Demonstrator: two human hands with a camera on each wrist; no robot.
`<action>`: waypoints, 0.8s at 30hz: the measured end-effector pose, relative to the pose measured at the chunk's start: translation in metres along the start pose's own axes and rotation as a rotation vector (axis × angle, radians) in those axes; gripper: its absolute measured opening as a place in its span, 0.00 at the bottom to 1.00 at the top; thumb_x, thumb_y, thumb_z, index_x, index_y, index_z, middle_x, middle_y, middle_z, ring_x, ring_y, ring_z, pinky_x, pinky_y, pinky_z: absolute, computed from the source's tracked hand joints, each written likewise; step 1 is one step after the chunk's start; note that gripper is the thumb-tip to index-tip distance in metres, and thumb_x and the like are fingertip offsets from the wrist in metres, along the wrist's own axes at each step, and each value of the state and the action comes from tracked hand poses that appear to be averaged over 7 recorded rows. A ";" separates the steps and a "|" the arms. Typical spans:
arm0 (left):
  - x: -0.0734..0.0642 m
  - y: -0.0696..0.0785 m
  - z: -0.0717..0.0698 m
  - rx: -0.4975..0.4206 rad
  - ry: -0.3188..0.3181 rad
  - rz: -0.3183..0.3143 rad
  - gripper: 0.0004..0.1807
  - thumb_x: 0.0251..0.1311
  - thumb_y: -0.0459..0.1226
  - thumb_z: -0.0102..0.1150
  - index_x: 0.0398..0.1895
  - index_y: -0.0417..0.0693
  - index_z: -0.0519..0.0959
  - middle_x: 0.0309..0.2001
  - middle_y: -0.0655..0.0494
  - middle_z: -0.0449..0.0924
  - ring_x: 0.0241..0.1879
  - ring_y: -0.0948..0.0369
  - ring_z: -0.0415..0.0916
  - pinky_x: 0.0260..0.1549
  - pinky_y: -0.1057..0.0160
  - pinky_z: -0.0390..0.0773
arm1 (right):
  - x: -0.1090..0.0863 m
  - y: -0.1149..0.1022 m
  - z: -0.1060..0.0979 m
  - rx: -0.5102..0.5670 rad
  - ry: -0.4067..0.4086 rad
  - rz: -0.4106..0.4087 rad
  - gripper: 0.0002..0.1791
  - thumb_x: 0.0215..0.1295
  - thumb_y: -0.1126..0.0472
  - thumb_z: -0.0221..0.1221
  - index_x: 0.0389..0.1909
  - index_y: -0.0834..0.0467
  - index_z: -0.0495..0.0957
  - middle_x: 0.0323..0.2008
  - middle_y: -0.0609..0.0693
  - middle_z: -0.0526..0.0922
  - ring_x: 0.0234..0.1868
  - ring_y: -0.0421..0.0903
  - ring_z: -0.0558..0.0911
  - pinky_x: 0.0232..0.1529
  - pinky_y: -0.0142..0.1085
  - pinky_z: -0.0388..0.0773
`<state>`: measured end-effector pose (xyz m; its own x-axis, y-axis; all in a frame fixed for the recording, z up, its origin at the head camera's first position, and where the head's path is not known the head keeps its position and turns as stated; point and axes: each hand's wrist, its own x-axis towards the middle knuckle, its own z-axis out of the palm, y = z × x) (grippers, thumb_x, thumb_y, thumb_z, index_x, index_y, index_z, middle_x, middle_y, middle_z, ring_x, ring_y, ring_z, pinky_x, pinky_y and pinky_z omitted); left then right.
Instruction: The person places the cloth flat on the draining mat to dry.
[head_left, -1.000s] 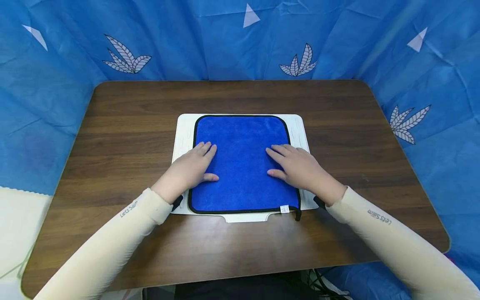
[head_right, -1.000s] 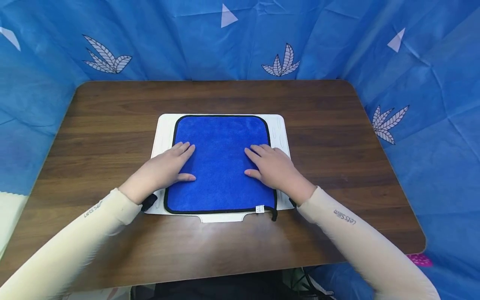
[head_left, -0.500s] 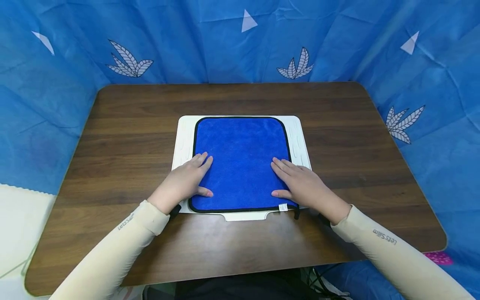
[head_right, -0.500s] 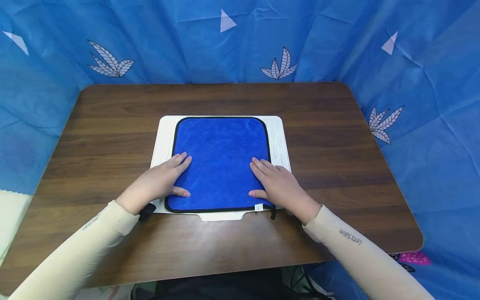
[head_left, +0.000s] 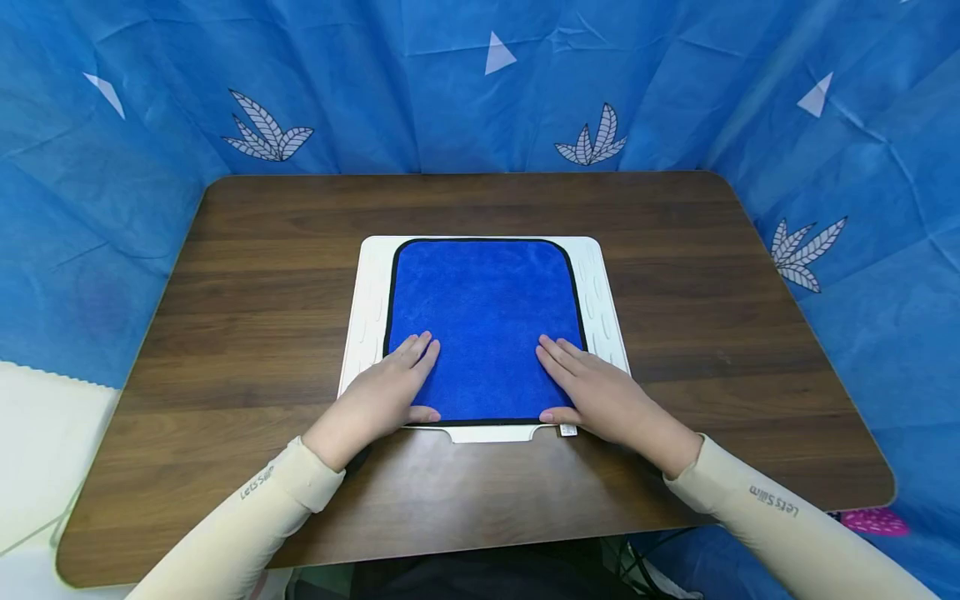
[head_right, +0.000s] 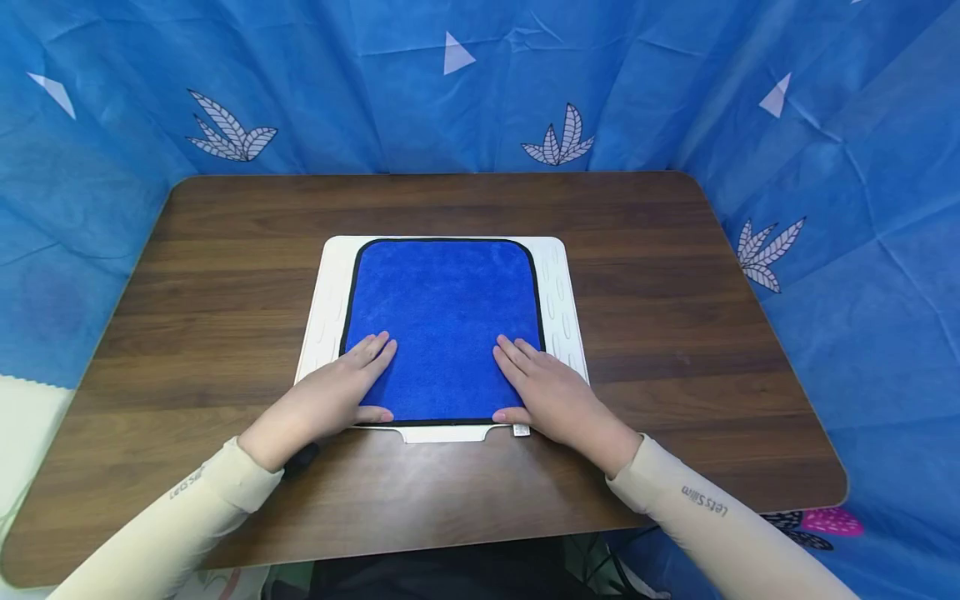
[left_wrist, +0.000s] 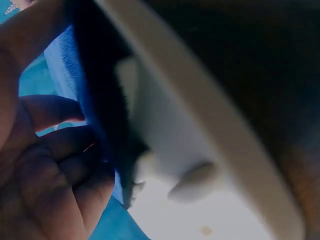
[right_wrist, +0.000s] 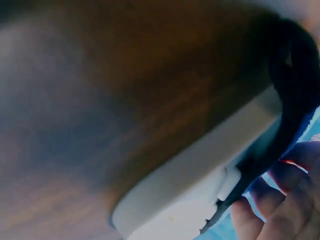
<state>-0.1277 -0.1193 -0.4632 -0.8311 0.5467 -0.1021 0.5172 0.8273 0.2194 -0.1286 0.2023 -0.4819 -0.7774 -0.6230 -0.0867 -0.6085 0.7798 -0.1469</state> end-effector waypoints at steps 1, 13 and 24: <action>-0.001 0.000 0.001 -0.018 0.001 -0.004 0.51 0.52 0.51 0.71 0.72 0.30 0.60 0.74 0.33 0.58 0.74 0.39 0.57 0.70 0.46 0.63 | 0.000 0.000 0.001 0.003 -0.003 0.007 0.50 0.65 0.32 0.55 0.77 0.58 0.53 0.78 0.55 0.52 0.78 0.58 0.56 0.72 0.53 0.62; -0.013 -0.010 -0.001 -0.081 0.009 -0.041 0.53 0.52 0.51 0.72 0.73 0.29 0.58 0.74 0.32 0.56 0.74 0.38 0.54 0.71 0.44 0.61 | 0.000 -0.003 0.003 0.044 0.006 0.014 0.49 0.64 0.32 0.55 0.78 0.55 0.53 0.79 0.53 0.52 0.78 0.56 0.55 0.72 0.53 0.63; -0.023 -0.015 -0.003 0.004 0.066 -0.016 0.53 0.46 0.50 0.76 0.68 0.26 0.64 0.71 0.31 0.62 0.72 0.39 0.61 0.69 0.45 0.65 | -0.011 0.003 -0.001 0.022 0.069 0.030 0.48 0.63 0.36 0.60 0.76 0.59 0.57 0.77 0.56 0.57 0.76 0.57 0.61 0.70 0.54 0.65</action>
<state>-0.1168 -0.1453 -0.4609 -0.8507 0.5239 -0.0415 0.5046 0.8363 0.2143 -0.1218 0.2119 -0.4800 -0.8049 -0.5929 -0.0231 -0.5816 0.7961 -0.1670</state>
